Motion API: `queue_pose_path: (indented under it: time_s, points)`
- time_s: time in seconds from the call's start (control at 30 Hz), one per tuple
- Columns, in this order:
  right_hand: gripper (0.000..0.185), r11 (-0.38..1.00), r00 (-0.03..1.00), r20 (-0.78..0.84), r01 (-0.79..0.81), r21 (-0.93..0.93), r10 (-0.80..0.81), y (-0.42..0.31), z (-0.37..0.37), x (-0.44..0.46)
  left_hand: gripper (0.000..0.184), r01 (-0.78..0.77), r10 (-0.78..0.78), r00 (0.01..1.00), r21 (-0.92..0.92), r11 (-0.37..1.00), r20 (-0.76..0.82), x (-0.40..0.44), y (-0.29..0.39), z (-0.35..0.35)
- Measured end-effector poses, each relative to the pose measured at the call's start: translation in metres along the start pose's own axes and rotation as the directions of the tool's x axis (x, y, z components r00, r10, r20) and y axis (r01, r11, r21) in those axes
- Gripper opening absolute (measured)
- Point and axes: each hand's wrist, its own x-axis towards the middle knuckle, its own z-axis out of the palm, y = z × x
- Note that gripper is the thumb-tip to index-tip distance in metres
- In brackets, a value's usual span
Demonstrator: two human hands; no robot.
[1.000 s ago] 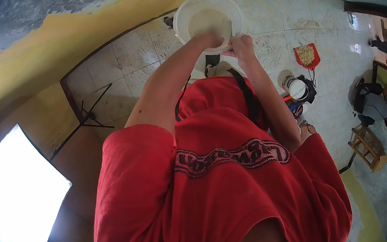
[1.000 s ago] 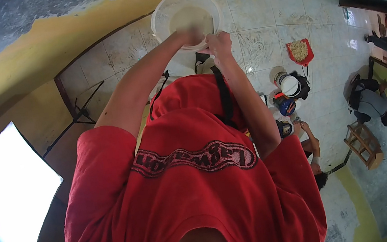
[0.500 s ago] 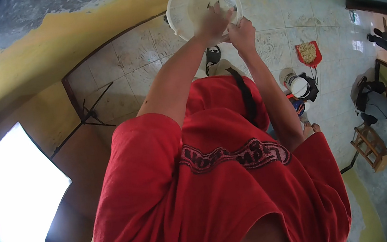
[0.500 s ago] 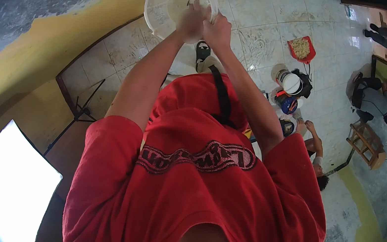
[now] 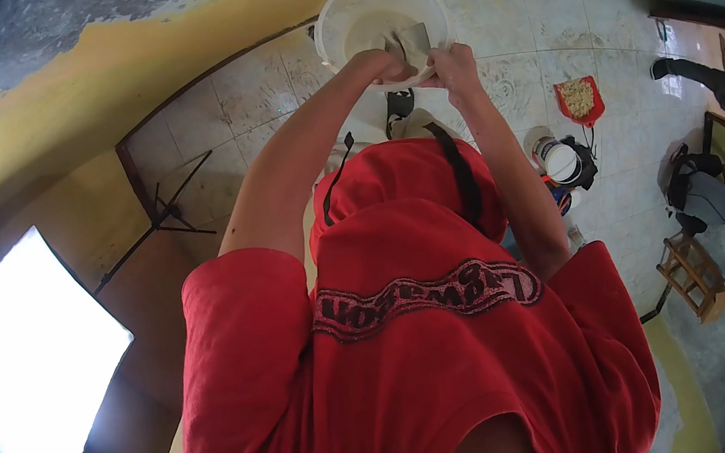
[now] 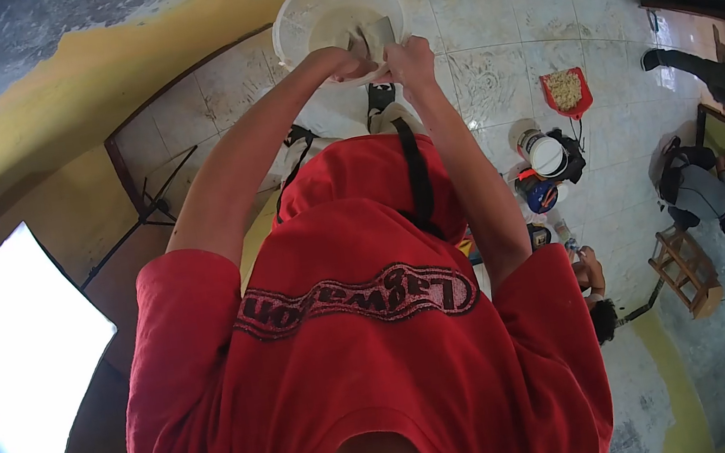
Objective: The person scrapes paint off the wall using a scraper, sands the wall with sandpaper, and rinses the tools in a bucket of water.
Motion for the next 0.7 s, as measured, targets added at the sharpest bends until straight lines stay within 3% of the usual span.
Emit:
queue_pose_path:
  time_s: [0.07, 0.13, 0.17, 0.23, 0.27, 0.3, 0.33, 0.37, 0.4, 0.47, 0.5, 0.57, 0.7]
  points:
    - [0.022, 1.000, 1.000, 0.020, -0.011, -0.012, 0.011, 0.001, 0.000, 0.000, 0.081, 0.025, -0.025, 0.998, -0.010, 1.000, -0.051, 0.001, -0.008, 0.004]
    - [0.025, 1.000, 0.998, 0.056, 0.008, -0.012, -0.008, 0.002, 0.002, -0.002, 0.073, -0.150, 0.267, 0.883, 0.308, 0.939, -0.385, 0.020, -0.035, 0.012]
    - [0.025, 1.000, 0.998, 0.060, 0.005, -0.014, -0.005, 0.001, 0.002, -0.004, 0.073, -0.148, 0.263, 0.885, 0.303, 0.941, -0.385, 0.021, -0.045, 0.010]
    - [0.028, 0.996, 0.999, 0.021, 0.049, -0.072, -0.048, -0.014, 0.004, -0.016, 0.050, -0.244, 0.409, 0.732, 0.350, 0.904, -0.546, -0.013, -0.048, -0.019]
    - [0.028, 0.997, 0.999, 0.018, 0.047, -0.068, -0.046, -0.016, 0.005, -0.016, 0.050, -0.245, 0.411, 0.733, 0.353, 0.903, -0.542, -0.029, -0.051, -0.027]
    - [0.029, 0.997, 0.998, 0.024, 0.055, -0.060, -0.054, -0.016, 0.004, -0.015, 0.040, -0.427, 0.330, 0.745, -0.035, 0.903, -0.579, -0.044, -0.054, -0.034]
    - [0.029, 0.996, 0.998, 0.031, 0.064, -0.055, -0.062, -0.020, 0.004, -0.016, 0.032, -0.541, 0.244, 0.775, -0.413, 0.732, -0.583, -0.054, -0.054, -0.038]
    - [0.029, 0.996, 0.998, 0.028, 0.065, -0.055, -0.064, -0.023, 0.004, -0.017, 0.028, -0.567, 0.159, 0.801, -0.646, 0.511, -0.577, -0.062, -0.048, -0.038]
    - [0.029, 0.995, 0.998, 0.027, 0.063, -0.082, -0.061, -0.029, 0.004, -0.021, 0.028, -0.569, 0.160, 0.800, -0.645, 0.510, -0.578, -0.061, -0.047, -0.038]
    - [0.029, 0.991, 0.997, 0.031, 0.067, -0.115, -0.064, -0.034, 0.007, -0.028, 0.022, -0.542, 0.076, 0.830, -0.764, 0.351, -0.553, -0.058, -0.042, -0.039]
    - [0.029, 0.994, 0.998, 0.009, 0.063, -0.092, -0.062, -0.034, 0.009, -0.030, 0.022, -0.547, 0.077, 0.826, -0.761, 0.349, -0.558, -0.055, -0.038, -0.040]
    - [0.029, 0.996, 0.998, -0.008, 0.060, -0.071, -0.061, -0.032, 0.011, -0.028, 0.022, -0.519, 0.005, 0.808, -0.709, 0.477, -0.589, -0.047, -0.026, -0.037]
    - [0.029, 0.994, 0.995, 0.003, 0.103, -0.029, -0.103, -0.020, 0.014, -0.027, 0.023, -0.437, -0.166, 0.840, -0.826, 0.356, -0.516, -0.007, -0.018, -0.030]
